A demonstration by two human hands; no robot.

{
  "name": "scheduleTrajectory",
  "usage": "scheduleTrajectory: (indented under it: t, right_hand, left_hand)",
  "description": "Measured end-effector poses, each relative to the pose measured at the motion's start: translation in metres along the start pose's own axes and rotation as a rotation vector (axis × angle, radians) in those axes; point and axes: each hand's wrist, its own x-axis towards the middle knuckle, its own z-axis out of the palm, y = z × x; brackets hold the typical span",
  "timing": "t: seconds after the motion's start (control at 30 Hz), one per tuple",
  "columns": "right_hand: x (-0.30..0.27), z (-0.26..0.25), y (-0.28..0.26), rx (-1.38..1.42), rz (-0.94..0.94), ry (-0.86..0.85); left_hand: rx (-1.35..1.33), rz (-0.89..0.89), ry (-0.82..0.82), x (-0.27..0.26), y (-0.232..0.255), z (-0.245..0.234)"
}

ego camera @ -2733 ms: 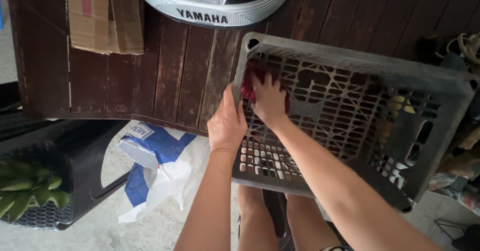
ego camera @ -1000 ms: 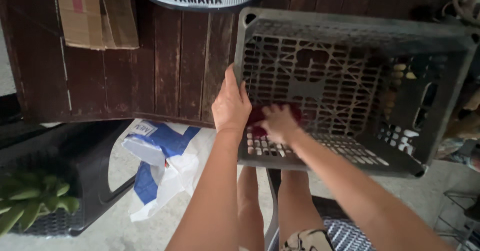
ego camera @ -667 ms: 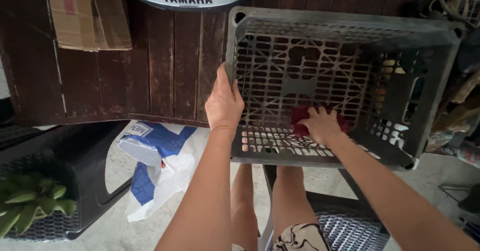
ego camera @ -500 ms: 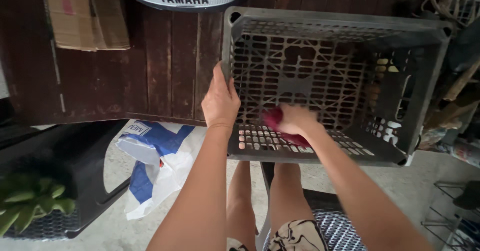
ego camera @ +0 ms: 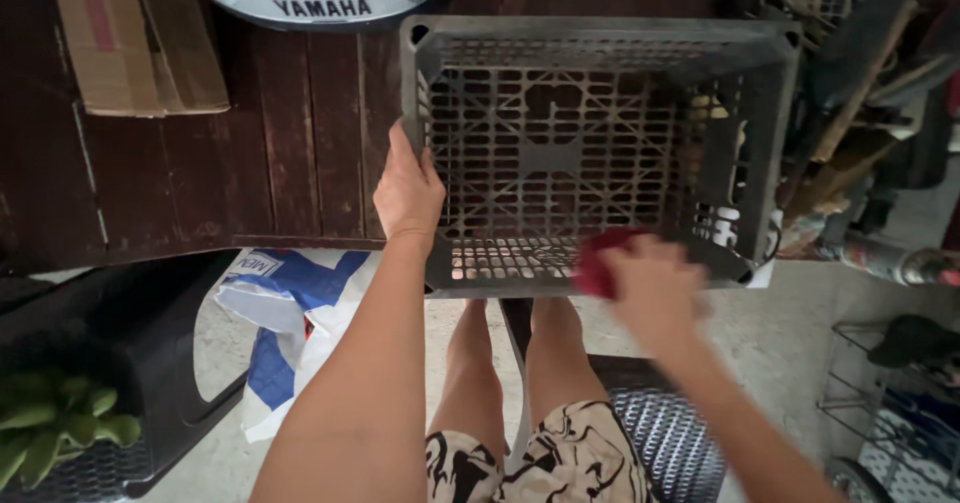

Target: The person removes items from a plastic storage crate one at a time, wipes each item with a red cloth, and sets them on the table beside the crate. After emptying it, the person wipes the inside surfaces of the crate with the cloth.

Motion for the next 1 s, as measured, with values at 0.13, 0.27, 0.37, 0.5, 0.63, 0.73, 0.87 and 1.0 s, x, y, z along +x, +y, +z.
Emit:
scheduleTrajectory:
  t: [0.13, 0.27, 0.37, 0.5, 0.63, 0.73, 0.87, 1.0]
  right_hand:
    - [0.002, -0.001, 0.054, -0.116, 0.121, -0.007]
    - [0.062, -0.02, 0.02, 0.008, 0.098, -0.554]
    - [0.102, -0.01, -0.063, 0.367, -0.089, -0.411]
    - [0.137, 0.043, -0.177, 0.246, -0.394, 0.015]
    - [0.172, 0.095, -0.148, 0.278, -0.392, -0.274]
    - [0.183, 0.119, -0.083, 0.219, -0.415, -0.247]
    - [0.174, 0.134, 0.02, 0.182, -0.325, -0.086]
    - [0.189, 0.128, 0.083, 0.124, 0.03, -0.212]
  left_hand:
    - [0.009, 0.002, 0.006, 0.001, 0.007, -0.002]
    - [0.032, 0.004, 0.016, -0.001, 0.007, -0.004]
    - [0.032, -0.018, 0.006, -0.001, 0.005, -0.001]
    - [0.07, -0.025, 0.017, 0.001, 0.002, 0.004]
    - [0.084, -0.012, 0.035, 0.002, 0.002, 0.005]
    - [0.075, 0.006, 0.054, 0.001, 0.003, 0.003]
    - [0.068, -0.001, 0.031, -0.001, 0.006, 0.0]
    - [0.087, 0.005, 0.033, -0.002, 0.009, -0.003]
